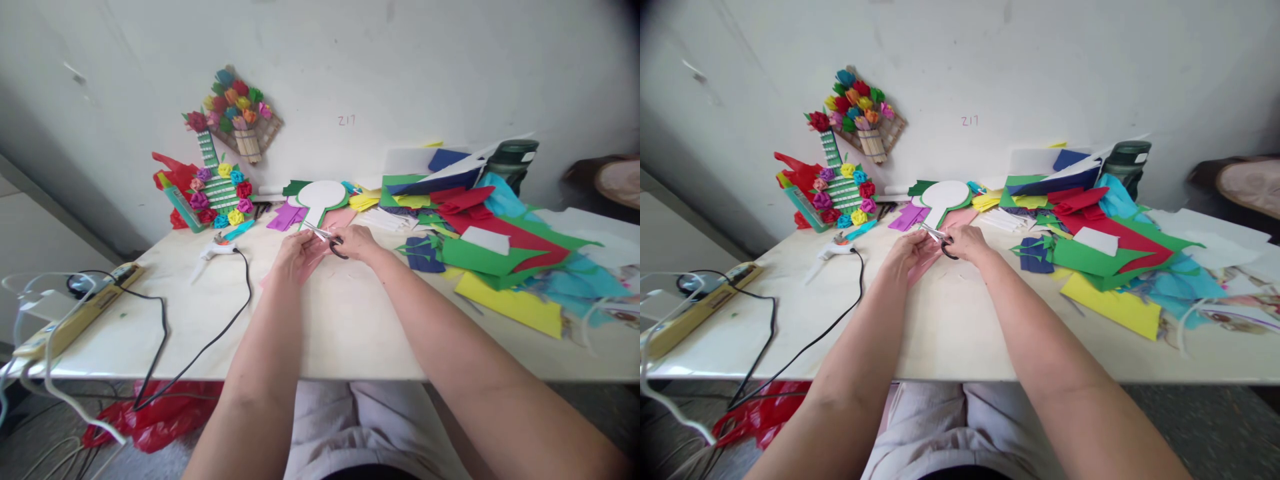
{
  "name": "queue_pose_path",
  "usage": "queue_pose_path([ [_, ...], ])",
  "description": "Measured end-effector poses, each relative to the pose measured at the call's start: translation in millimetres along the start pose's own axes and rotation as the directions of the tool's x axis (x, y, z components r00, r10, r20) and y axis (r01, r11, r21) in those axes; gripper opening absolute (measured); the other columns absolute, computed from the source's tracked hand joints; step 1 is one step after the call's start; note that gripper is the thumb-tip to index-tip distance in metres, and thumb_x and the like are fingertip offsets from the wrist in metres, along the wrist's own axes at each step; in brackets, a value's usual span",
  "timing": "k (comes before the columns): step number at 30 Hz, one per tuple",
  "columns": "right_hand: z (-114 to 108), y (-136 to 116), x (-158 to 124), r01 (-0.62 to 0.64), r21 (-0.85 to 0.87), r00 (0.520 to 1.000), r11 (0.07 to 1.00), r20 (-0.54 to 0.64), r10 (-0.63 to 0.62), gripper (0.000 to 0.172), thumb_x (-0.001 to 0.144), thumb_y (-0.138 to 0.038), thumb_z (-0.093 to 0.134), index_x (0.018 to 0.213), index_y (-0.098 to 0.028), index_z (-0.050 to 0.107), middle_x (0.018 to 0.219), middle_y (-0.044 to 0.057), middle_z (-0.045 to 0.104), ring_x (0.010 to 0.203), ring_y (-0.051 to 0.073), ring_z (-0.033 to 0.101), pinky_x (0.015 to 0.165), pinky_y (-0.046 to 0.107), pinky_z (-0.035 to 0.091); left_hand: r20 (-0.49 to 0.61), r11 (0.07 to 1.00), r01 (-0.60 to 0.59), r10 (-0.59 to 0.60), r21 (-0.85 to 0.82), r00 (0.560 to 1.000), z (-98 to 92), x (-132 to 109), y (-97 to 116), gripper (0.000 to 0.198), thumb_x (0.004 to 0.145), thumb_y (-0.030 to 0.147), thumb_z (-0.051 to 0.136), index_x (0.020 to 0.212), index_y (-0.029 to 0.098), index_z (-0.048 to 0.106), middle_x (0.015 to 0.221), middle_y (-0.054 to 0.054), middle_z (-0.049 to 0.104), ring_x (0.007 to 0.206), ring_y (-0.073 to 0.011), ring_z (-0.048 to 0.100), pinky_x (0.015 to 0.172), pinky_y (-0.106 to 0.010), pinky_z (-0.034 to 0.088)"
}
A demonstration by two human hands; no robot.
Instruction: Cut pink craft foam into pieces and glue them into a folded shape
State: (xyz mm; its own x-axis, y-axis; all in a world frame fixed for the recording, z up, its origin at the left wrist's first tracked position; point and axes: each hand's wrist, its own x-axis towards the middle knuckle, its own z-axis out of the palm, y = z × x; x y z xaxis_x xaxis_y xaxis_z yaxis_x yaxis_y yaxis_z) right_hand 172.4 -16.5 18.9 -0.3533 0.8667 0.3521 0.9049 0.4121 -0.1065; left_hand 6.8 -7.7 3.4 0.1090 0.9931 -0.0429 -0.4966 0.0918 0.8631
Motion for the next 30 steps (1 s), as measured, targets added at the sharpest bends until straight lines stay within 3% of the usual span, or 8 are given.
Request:
queue_pose_path([
  [17, 4, -6, 0, -0.016, 0.036, 1.000, 0.999, -0.009, 0.016, 0.030, 0.073, -0.042, 0.049, 0.094, -0.024, 0.062, 0.087, 0.004, 0.067, 0.081, 0.019, 0.060, 0.062, 0.024, 0.037, -0.012, 1.000, 0.014, -0.013, 0.006, 1.000, -4.5, 3, -3, 0.007, 0.072, 0.006, 0.054, 0.076, 0.007, 0.059, 0.067, -0.009, 0.066, 0.060, -0.0172, 0.064, 0.065, -0.028, 0.053],
  [23, 8, -3, 1, -0.149, 0.130, 0.988, 0.980, -0.028, 0.154, 0.029, 0.072, -0.045, 0.052, 0.090, -0.027, 0.064, 0.087, 0.002, 0.068, 0.081, 0.019, 0.061, 0.062, 0.024, 0.040, 0.071, 1.000, -0.011, 0.011, -0.003, 0.997, -4.7, 2, -3, 0.012, 0.071, 0.007, 0.054, 0.082, 0.008, 0.060, 0.069, -0.009, 0.067, 0.066, -0.0174, 0.065, 0.067, -0.028, 0.053],
  [27, 11, 5, 2, -0.289, 0.442, 0.952, 0.849, 0.043, 0.302, 0.029, 0.070, -0.046, 0.055, 0.087, -0.025, 0.066, 0.072, 0.001, 0.067, 0.058, 0.014, 0.060, 0.052, 0.022, 0.041, 0.112, 0.996, -0.083, 0.078, 0.040, 0.991, -5.1, 3, -3, 0.012, 0.070, 0.009, 0.058, 0.082, 0.009, 0.061, 0.074, -0.009, 0.067, 0.069, -0.0163, 0.064, 0.068, -0.027, 0.052],
  [30, 10, 5, 3, -0.321, 0.753, 0.932, 0.575, 0.144, 0.332, 0.032, 0.067, -0.046, 0.061, 0.081, -0.018, 0.065, 0.055, 0.000, 0.060, 0.041, 0.010, 0.052, 0.041, 0.020, 0.040, 0.136, 0.987, -0.145, 0.135, 0.069, 0.981, -5.3, 4, -4, 0.016, 0.070, 0.013, 0.061, 0.085, 0.010, 0.062, 0.080, -0.008, 0.067, 0.070, -0.0142, 0.064, 0.068, -0.024, 0.051],
])
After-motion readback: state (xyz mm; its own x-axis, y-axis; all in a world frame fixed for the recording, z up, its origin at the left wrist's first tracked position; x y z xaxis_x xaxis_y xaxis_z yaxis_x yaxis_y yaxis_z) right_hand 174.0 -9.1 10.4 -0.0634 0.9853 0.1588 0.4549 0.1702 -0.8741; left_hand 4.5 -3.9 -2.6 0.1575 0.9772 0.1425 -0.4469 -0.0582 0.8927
